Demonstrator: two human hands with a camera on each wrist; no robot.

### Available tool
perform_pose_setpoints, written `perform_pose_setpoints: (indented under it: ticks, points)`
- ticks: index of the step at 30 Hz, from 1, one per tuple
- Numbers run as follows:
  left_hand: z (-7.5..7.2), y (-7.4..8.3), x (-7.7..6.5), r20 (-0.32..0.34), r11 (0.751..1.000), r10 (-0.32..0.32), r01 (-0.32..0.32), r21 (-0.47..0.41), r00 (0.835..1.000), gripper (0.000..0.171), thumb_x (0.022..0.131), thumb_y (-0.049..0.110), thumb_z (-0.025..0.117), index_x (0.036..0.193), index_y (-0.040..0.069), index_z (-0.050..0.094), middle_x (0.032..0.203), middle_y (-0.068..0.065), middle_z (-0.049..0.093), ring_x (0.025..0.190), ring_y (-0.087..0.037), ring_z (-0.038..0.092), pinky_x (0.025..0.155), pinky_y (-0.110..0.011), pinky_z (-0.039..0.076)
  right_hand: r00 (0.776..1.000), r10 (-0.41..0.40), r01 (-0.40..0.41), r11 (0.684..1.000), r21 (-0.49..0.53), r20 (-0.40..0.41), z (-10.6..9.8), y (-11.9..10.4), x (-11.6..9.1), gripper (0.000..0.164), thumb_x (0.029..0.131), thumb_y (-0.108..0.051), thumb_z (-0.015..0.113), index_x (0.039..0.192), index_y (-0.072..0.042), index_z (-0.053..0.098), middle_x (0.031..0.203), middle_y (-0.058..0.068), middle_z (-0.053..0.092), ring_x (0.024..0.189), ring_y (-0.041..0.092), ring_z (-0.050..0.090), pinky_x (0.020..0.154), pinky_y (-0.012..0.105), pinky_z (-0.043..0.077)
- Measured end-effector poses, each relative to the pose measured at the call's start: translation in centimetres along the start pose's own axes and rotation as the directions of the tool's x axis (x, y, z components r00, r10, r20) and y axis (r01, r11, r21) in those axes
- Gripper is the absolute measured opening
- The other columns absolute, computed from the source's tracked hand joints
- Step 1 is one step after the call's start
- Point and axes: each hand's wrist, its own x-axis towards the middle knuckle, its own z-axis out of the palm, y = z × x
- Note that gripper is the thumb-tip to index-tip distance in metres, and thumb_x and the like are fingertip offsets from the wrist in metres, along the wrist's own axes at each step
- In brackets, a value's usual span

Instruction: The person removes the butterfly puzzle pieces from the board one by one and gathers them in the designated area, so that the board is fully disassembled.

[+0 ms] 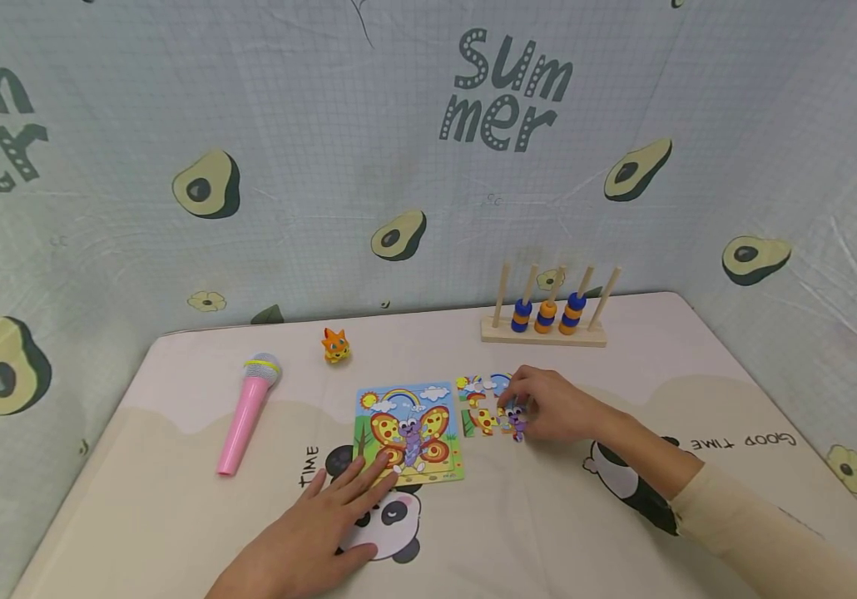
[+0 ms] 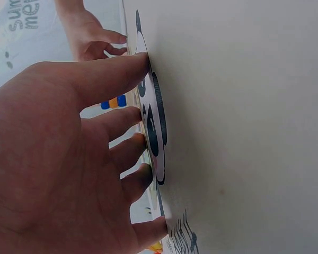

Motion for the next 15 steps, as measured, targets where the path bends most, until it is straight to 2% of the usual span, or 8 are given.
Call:
perform_pose_setpoints:
  ticks: [15]
  points:
    - [-0.14, 0.16, -0.09, 0.003, 1.000, -0.003, 0.003, 0.007, 1.000, 0.078, 0.097, 0.043, 0.069, 0.165, 0.031, 0.031, 0.176, 0.009, 0.016, 0.162, -0.033, 0.020, 0.123, -0.073, 0.018, 1.000, -0.021, 0.020, 1.000, -0.012, -0.016, -0.22, -0.44, 0.00, 0.044, 0.077, 0.002, 0.080, 0.118, -0.014, 0.077, 0.115, 0.004, 0.064, 0.098, 0.019, 0.059, 0.077, 0.028, 0.051]
